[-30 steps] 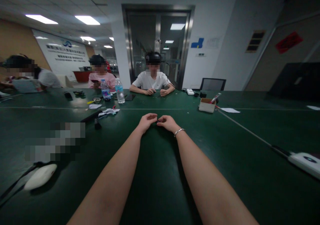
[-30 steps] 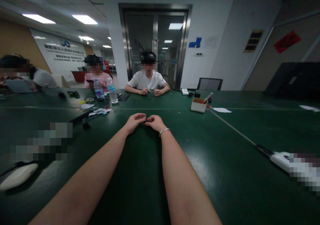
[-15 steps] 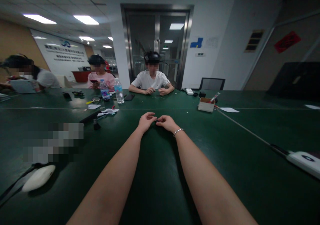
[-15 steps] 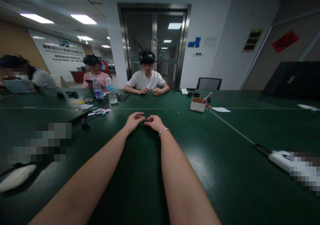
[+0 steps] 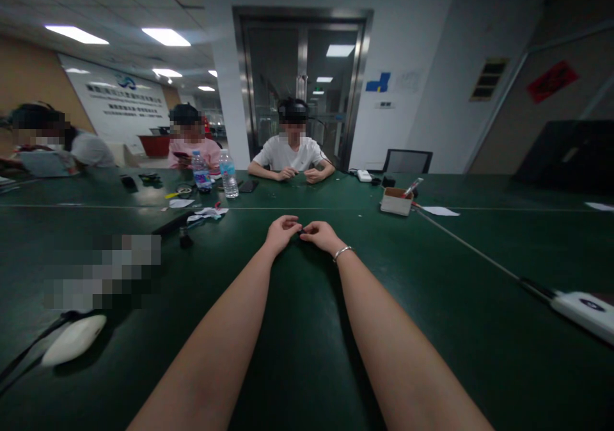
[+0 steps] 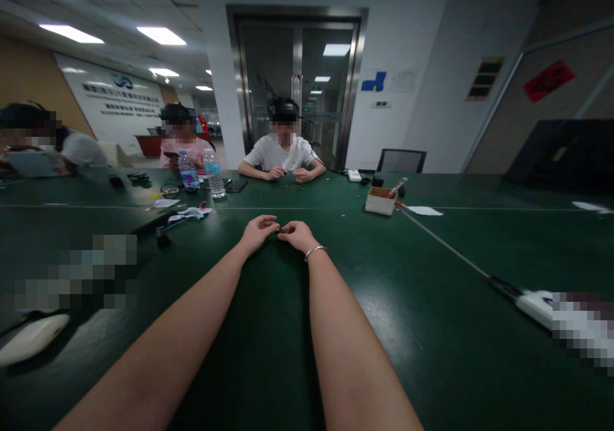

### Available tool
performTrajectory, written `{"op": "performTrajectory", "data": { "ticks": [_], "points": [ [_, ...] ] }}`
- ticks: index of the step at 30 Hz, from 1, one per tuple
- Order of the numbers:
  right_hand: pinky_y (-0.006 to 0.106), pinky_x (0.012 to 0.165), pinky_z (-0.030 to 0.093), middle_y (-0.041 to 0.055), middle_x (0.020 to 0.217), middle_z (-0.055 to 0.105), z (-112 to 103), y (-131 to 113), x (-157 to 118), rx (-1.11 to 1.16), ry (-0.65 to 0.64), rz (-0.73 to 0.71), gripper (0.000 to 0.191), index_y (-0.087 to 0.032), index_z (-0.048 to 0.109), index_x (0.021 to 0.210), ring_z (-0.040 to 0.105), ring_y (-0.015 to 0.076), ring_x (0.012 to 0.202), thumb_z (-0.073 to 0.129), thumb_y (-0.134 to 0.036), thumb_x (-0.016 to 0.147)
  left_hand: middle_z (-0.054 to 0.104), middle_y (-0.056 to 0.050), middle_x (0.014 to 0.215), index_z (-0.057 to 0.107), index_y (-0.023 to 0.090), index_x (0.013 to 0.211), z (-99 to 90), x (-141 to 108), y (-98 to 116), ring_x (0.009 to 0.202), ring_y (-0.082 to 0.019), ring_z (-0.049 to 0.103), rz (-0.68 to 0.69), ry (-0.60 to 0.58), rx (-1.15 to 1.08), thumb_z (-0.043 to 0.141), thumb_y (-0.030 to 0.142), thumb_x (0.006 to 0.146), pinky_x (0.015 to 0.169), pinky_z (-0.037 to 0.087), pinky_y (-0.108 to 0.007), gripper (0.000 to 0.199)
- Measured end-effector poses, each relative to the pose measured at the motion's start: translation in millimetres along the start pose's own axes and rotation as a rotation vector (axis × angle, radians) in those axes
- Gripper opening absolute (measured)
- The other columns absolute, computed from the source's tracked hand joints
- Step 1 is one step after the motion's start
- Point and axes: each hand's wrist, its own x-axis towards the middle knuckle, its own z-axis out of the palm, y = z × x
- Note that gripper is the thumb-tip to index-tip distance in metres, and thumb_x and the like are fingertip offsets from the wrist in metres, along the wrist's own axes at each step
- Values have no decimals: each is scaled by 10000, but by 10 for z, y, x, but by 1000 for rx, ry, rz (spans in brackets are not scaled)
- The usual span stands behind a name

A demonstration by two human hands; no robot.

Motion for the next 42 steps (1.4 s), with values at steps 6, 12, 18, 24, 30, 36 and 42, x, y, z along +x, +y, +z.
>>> {"op": "performTrajectory", "data": {
  "ticks": [6, 12, 18, 24, 30, 36, 42],
  "points": [
    [257, 668, 441, 27, 743, 648, -10, 13, 8, -24, -3, -18, 240, -120, 680, 803, 563, 117, 665, 748, -250, 614, 692, -99, 914, 652, 137, 932, -9, 5, -12, 860, -192, 646, 13, -19, 7, 701, 248, 654, 870, 479, -381, 303],
    [254, 667, 448, 33, 755, 664, -8, 18, 2, 10, -6, -8, 218, -128, 687, 810, 577, 119, 673, 741, -235, 628, 691, -100, 945, 656, 143, 931, -37, 4, -1, 884, -185, 644, 46, -72, -26, 665, 195, 685, 870, 484, -377, 251],
    [221, 577, 430, 8, 651, 634, -17, 7, 5, 76, -53, 11, 109, -123, 674, 797, 534, 91, 563, 663, -170, 700, 680, -88, 996, 649, 159, 968, -7, 3, 8, 931, -168, 630, 112, -133, 21, 568, 108, 717, 895, 469, -352, 268],
    [232, 604, 447, 9, 687, 642, -20, -7, 5, 69, -48, -8, 154, -118, 664, 837, 538, 87, 565, 658, -137, 684, 685, -53, 838, 683, 200, 817, -34, -36, 61, 773, -178, 618, 108, -56, 361, 610, 280, 741, 763, 470, -310, 133],
    [260, 683, 465, 3, 762, 660, 26, -25, -1, -41, -21, -67, 215, -155, 672, 793, 578, 111, 650, 726, -143, 585, 580, -69, 557, 542, 203, 451, -63, -106, 121, 796, -252, 602, -74, 67, 599, 625, 550, 678, 733, 428, -310, 423],
    [247, 640, 458, -4, 722, 643, 5, 24, 12, -1, -6, -51, 200, -147, 656, 794, 562, 105, 624, 712, -150, 602, 665, -83, 793, 665, 198, 711, -50, -69, 69, 857, -229, 603, -33, 1, 441, 545, 445, 777, 796, 432, -331, 283],
    [232, 606, 446, -14, 671, 623, -17, 84, 25, 79, -12, -56, 193, -136, 631, 788, 550, 94, 598, 706, -155, 611, 630, -14, 749, 638, 200, 991, -67, -64, 16, 637, -136, 586, 21, -110, 268, 611, 300, 723, 670, 451, -270, 288]
  ]
}}
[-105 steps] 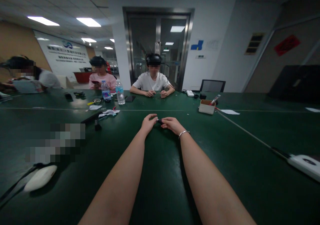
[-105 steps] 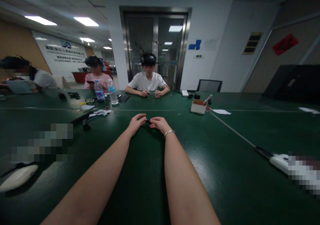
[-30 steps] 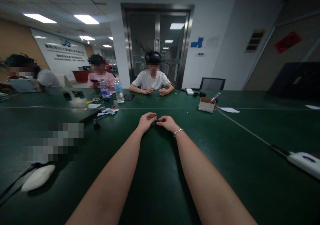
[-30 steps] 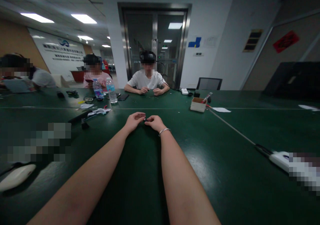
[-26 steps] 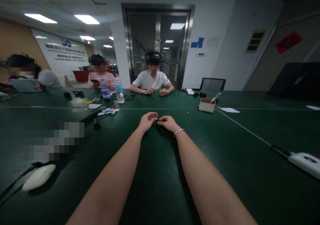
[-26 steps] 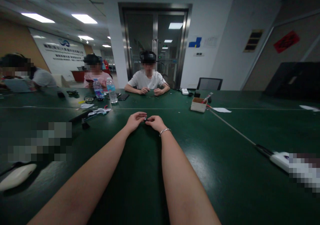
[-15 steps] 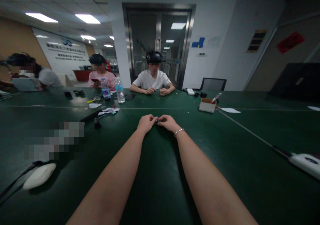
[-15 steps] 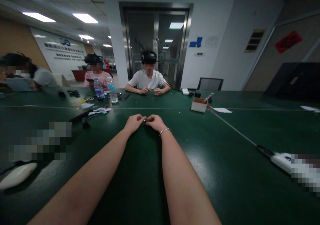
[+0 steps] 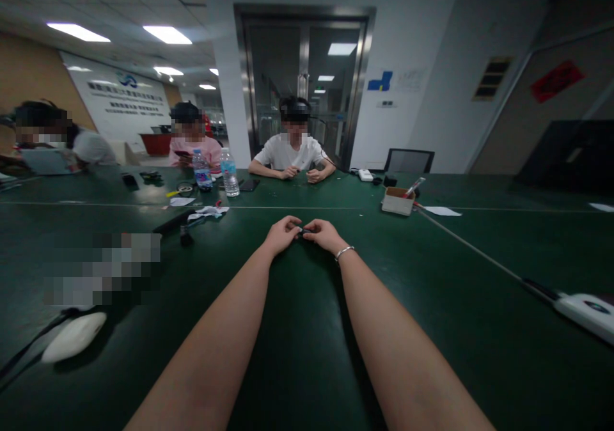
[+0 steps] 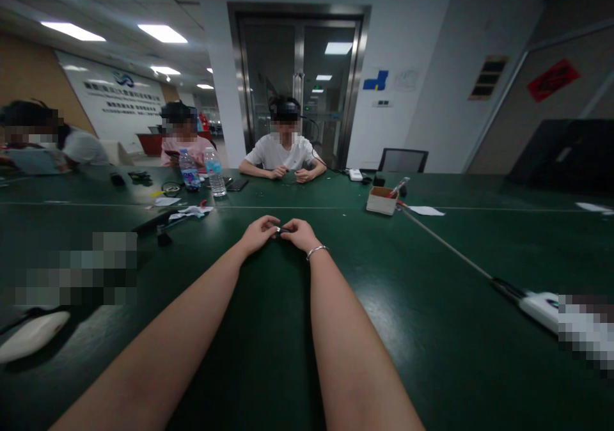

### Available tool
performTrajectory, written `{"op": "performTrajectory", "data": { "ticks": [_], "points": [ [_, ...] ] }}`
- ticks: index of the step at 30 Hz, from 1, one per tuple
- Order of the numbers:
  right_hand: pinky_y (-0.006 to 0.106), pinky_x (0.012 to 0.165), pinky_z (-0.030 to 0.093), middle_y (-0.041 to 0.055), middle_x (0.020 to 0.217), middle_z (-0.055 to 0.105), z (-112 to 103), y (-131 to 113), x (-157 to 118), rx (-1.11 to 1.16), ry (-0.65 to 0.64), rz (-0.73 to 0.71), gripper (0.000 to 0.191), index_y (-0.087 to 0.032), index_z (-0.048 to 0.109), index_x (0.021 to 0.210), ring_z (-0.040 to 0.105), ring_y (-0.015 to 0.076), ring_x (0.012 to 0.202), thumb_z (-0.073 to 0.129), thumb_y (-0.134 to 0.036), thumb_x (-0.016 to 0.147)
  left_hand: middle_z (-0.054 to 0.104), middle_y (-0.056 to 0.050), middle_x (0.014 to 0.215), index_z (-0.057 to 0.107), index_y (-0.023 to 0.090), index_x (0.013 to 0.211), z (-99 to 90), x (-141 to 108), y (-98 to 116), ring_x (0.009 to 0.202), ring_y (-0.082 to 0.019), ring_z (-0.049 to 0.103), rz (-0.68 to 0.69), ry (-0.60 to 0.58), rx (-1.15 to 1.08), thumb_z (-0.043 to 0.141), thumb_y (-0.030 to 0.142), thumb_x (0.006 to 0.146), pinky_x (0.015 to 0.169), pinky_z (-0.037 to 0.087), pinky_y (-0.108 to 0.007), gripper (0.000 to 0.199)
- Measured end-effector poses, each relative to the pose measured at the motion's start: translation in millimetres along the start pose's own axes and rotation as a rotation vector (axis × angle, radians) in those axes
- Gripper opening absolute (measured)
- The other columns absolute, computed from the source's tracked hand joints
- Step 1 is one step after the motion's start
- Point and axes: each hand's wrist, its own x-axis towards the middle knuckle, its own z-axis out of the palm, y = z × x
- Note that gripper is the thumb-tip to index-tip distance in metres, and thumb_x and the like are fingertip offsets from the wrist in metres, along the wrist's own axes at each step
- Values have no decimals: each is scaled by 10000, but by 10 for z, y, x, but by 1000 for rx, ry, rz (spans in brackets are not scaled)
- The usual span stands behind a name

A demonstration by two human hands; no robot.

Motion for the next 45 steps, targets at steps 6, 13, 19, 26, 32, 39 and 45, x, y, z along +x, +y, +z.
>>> {"op": "performTrajectory", "data": {
  "ticks": [6, 13, 19, 26, 32, 39, 45],
  "points": [
    [240, 633, 443, -11, 701, 630, 11, -31, -1, -39, -4, -3, 202, -138, 638, 775, 553, 101, 632, 715, -151, 589, 580, 8, 575, 665, 229, 899, 9, -15, 31, 547, -143, 526, -23, -2, 176, 495, 435, 816, 631, 413, -268, 279],
    [247, 640, 455, -5, 715, 646, 14, 33, 33, -24, -8, -12, 226, -141, 647, 799, 576, 109, 646, 726, -161, 588, 618, -19, 835, 609, 208, 1095, 39, 27, -19, 662, -131, 551, 79, 5, 99, 589, 229, 732, 691, 443, -269, 364],
    [251, 651, 457, 1, 748, 657, 22, 11, 18, -27, -32, -25, 229, -145, 652, 803, 579, 112, 657, 728, -156, 587, 624, -25, 656, 695, 221, 891, -12, -16, 42, 634, -171, 559, 22, -11, 222, 485, 435, 824, 653, 411, -277, 307],
    [246, 639, 447, 1, 719, 642, 12, -1, 10, -39, -20, -11, 202, -144, 657, 800, 562, 110, 646, 721, -180, 612, 628, -28, 859, 614, 212, 1108, -3, 22, -3, 668, -130, 570, 20, -25, 0, 575, 295, 752, 663, 441, -256, 368],
    [243, 630, 433, -8, 694, 631, 25, -8, 10, -102, 2, -11, 178, -143, 656, 798, 542, 102, 614, 705, -182, 632, 591, -7, 654, 654, 194, 989, -22, 5, 14, 587, -142, 540, 4, -22, 179, 489, 373, 820, 617, 416, -266, 297],
    [235, 622, 425, -13, 693, 621, 32, 3, 28, -90, 11, -13, 170, -144, 644, 781, 536, 99, 619, 704, -184, 627, 636, -23, 791, 600, 199, 1110, -17, -7, 63, 596, -119, 545, -5, -64, 256, 446, 402, 852, 634, 431, -256, 363],
    [237, 624, 429, -13, 696, 623, 31, 43, 41, -81, 6, -18, 169, -146, 638, 781, 543, 99, 623, 701, -185, 629, 611, -8, 779, 587, 188, 1109, -16, -24, 60, 614, -102, 564, -30, -64, 140, 542, 310, 793, 617, 440, -226, 341]
  ]
}}
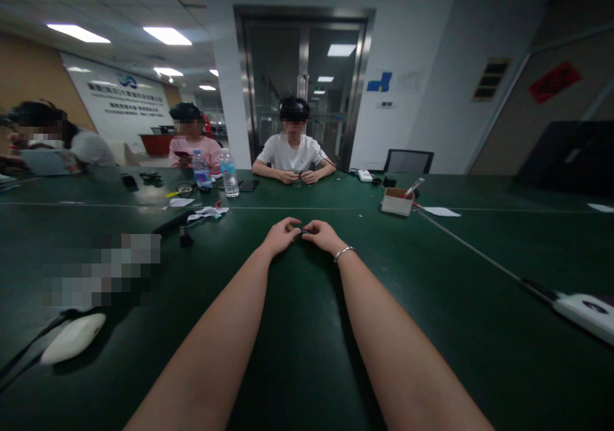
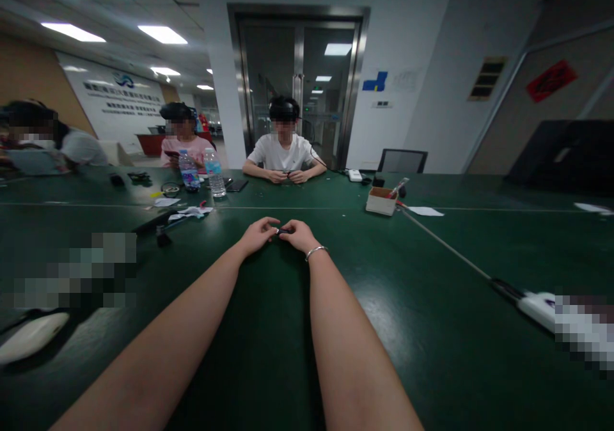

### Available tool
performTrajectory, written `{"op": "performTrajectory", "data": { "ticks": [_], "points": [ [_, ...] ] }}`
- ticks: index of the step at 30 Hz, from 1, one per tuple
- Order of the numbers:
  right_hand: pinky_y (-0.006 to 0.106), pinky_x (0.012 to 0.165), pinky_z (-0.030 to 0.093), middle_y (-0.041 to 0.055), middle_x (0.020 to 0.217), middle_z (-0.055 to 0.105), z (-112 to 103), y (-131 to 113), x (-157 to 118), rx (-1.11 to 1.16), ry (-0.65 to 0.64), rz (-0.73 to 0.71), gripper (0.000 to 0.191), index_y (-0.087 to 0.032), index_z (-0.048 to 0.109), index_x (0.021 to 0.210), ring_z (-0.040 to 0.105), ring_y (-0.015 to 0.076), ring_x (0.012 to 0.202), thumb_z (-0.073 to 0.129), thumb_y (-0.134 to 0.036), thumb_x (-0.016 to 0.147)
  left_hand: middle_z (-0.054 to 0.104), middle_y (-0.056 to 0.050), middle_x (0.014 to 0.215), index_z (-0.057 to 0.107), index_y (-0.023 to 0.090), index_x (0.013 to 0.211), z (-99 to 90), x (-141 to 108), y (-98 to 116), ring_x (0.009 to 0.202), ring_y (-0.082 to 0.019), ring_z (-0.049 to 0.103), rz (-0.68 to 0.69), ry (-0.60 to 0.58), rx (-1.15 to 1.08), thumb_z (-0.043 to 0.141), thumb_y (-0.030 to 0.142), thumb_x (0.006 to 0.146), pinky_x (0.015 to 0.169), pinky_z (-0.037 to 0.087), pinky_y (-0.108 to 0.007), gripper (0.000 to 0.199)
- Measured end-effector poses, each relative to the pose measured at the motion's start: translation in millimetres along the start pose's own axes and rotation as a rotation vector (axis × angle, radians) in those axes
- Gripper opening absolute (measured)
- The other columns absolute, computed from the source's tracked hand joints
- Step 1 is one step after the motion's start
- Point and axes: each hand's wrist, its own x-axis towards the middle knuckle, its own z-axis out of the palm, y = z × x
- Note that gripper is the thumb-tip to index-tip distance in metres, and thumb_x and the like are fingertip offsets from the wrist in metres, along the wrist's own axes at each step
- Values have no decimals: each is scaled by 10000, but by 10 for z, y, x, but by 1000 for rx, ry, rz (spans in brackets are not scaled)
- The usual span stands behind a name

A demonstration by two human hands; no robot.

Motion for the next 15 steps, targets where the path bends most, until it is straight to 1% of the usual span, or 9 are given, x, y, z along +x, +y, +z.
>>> {"op": "performTrajectory", "data": {
  "ticks": [2, 4, 6, 8, 10, 12, 15],
  "points": [
    [239, 632, 431, -15, 695, 622, -3, -15, -11, 9, -7, -2, 169, -147, 634, 781, 543, 99, 623, 699, -185, 629, 578, 9, 646, 622, 189, 1045, -13, -15, 14, 589, -118, 552, -8, -5, 63, 490, 396, 827, 594, 424, -234, 328],
    [243, 637, 432, -14, 702, 623, -6, -43, -24, 9, -10, 11, 170, -146, 632, 785, 543, 100, 626, 696, -181, 631, 557, 10, 583, 644, 194, 996, -19, -21, 25, 580, -132, 542, 0, -12, 131, 408, 462, 860, 587, 412, -246, 382],
    [245, 640, 433, -10, 714, 625, -6, -72, -35, 1, -4, 31, 168, -144, 631, 784, 546, 103, 636, 695, -174, 631, 594, -7, 653, 643, 200, 1007, -12, -13, 21, 596, -131, 542, 21, -7, 166, 377, 464, 872, 606, 417, -252, 398],
    [247, 643, 434, -8, 717, 624, -5, -89, -41, -6, 2, 38, 162, -144, 630, 778, 547, 105, 640, 694, -174, 633, 633, -33, 833, 617, 203, 1081, 2, 6, 0, 646, -123, 550, 58, 14, 162, 445, 399, 850, 646, 433, -250, 348],
    [249, 645, 436, -11, 708, 621, -3, -89, -40, -11, 5, 36, 160, -147, 632, 778, 545, 105, 638, 695, -179, 634, 621, -48, 969, 589, 200, 1135, 13, 25, -24, 699, -116, 554, 92, 45, 144, 523, 299, 802, 690, 442, -247, 354],
    [250, 648, 438, -13, 703, 620, 1, -74, -34, -15, 6, 30, 161, -150, 636, 778, 545, 106, 637, 697, -186, 634, 615, -44, 965, 591, 197, 1130, 13, 31, -34, 718, -116, 551, 102, 62, 141, 546, 249, 776, 708, 444, -246, 361],
    [249, 650, 439, -12, 711, 625, 5, -47, -24, -17, 10, 5, 160, -153, 635, 772, 550, 107, 644, 700, -197, 632, 616, -20, 831, 625, 208, 1070, -5, 12, -11, 688, -124, 541, 85, 60, 186, 524, 306, 804, 679, 435, -247, 301]
  ]
}}
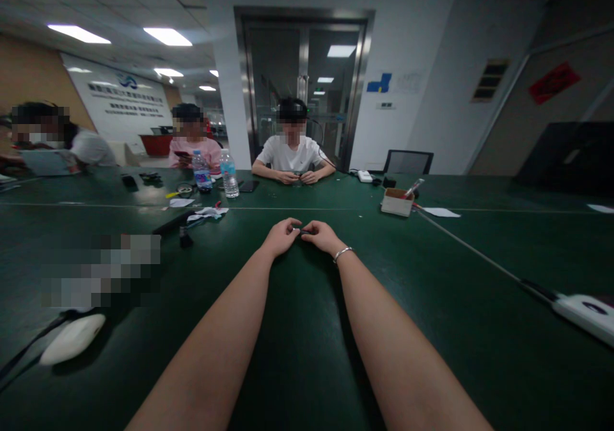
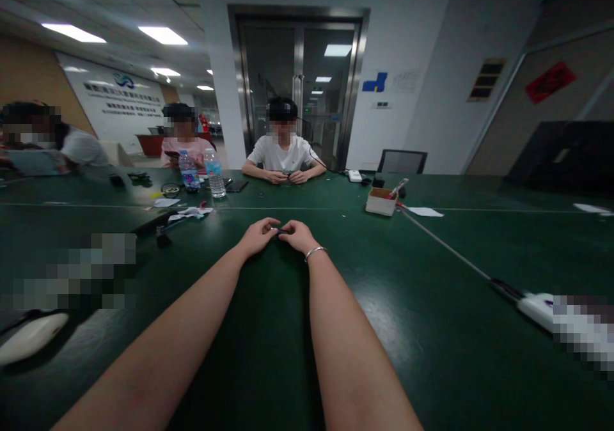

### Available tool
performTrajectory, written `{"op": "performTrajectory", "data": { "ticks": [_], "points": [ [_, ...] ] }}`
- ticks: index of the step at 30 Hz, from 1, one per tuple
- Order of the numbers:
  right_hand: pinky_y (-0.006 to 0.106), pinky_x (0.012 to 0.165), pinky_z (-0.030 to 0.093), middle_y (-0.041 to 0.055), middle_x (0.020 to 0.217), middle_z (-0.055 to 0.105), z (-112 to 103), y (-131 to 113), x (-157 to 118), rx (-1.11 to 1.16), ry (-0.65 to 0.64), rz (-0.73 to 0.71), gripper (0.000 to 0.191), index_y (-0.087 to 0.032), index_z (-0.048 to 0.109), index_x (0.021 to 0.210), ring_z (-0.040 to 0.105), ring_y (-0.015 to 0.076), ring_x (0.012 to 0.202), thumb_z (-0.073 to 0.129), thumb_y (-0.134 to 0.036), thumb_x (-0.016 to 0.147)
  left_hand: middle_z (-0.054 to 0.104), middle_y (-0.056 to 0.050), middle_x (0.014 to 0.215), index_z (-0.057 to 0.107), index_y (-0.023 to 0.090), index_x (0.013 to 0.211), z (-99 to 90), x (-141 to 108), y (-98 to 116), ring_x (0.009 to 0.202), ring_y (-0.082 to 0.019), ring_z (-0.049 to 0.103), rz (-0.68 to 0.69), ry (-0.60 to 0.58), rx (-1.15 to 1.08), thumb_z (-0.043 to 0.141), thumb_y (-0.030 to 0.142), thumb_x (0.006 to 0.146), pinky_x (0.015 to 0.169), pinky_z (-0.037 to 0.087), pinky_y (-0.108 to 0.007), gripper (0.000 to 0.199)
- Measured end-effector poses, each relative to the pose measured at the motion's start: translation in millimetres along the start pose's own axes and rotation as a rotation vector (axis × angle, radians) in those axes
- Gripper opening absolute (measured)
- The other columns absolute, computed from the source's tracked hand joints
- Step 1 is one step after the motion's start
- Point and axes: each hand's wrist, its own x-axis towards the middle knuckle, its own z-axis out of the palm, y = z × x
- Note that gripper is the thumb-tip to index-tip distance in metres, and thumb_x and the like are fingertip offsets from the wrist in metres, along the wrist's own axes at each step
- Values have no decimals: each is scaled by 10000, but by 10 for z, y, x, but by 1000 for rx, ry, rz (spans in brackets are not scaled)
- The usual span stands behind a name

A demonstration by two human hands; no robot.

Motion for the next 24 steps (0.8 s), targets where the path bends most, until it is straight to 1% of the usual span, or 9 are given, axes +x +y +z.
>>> {"op": "performTrajectory", "data": {
  "ticks": [3, 6, 8, 11, 13, 17, 21, 24],
  "points": [
    [247, 647, 438, -9, 724, 632, -1, 10, 4, 3, -4, -13, 162, -154, 632, 773, 553, 107, 650, 698, -202, 633, 617, -10, 730, 648, 218, 1009, -23, -22, 36, 659, -133, 544, -35, -26, 33, 465, 392, 846, 638, 419, -248, 300],
    [242, 637, 435, -9, 719, 632, -7, 12, 4, 9, -9, -13, 161, -152, 629, 771, 551, 105, 643, 693, -196, 631, 634, -21, 735, 650, 217, 983, -23, -24, 38, 653, -135, 559, -69, -46, 16, 423, 435, 864, 630, 424, -247, 337],
    [239, 626, 432, -11, 703, 627, -13, 19, 6, 19, -11, -14, 158, -149, 627, 768, 546, 103, 628, 691, -199, 633, 647, -36, 814, 643, 212, 1005, -14, -14, 11, 675, -132, 570, -53, -36, -13, 469, 406, 844, 653, 441, -247, 306],
    [235, 606, 428, -14, 680, 621, -18, 41, 12, 39, -15, -7, 154, -149, 629, 777, 539, 100, 605, 685, -203, 643, 633, -53, 979, 627, 211, 1058, -2, 3, -44, 717, -121, 583, -18, 5, -90, 561, 272, 773, 696, 463, -249, 299],
    [234, 601, 428, -14, 675, 620, -16, 56, 14, 48, -12, -4, 155, -152, 631, 782, 539, 100, 603, 683, -197, 644, 625, -51, 1007, 621, 213, 1071, 0, 9, -71, 708, -113, 586, -29, 27, -148, 571, 224, 747, 692, 471, -248, 328],
    [237, 612, 433, -14, 673, 618, -6, 54, 10, 43, 4, -3, 157, -152, 629, 776, 540, 102, 612, 688, -198, 638, 638, -35, 895, 629, 203, 1035, -4, 7, -80, 643, -108, 586, -60, 27, -196, 560, 266, 765, 634, 469, -242, 285],
    [242, 632, 435, -17, 690, 621, -1, 16, -7, 17, -1, 2, 163, -151, 629, 777, 543, 102, 624, 689, -211, 638, 617, 0, 707, 637, 196, 917, -1, 9, -64, 581, -111, 575, -104, 20, -136, 532, 374, 798, 584, 443, -232, 239],
    [248, 646, 436, -14, 707, 627, -1, -8, -19, -4, -1, -4, 155, -153, 631, 777, 549, 105, 634, 687, -210, 644, 603, 9, 619, 628, 192, 805, -5, 11, -42, 557, -121, 570, -156, 13, -63, 511, 463, 804, 564, 421, -234, 295]
  ]
}}
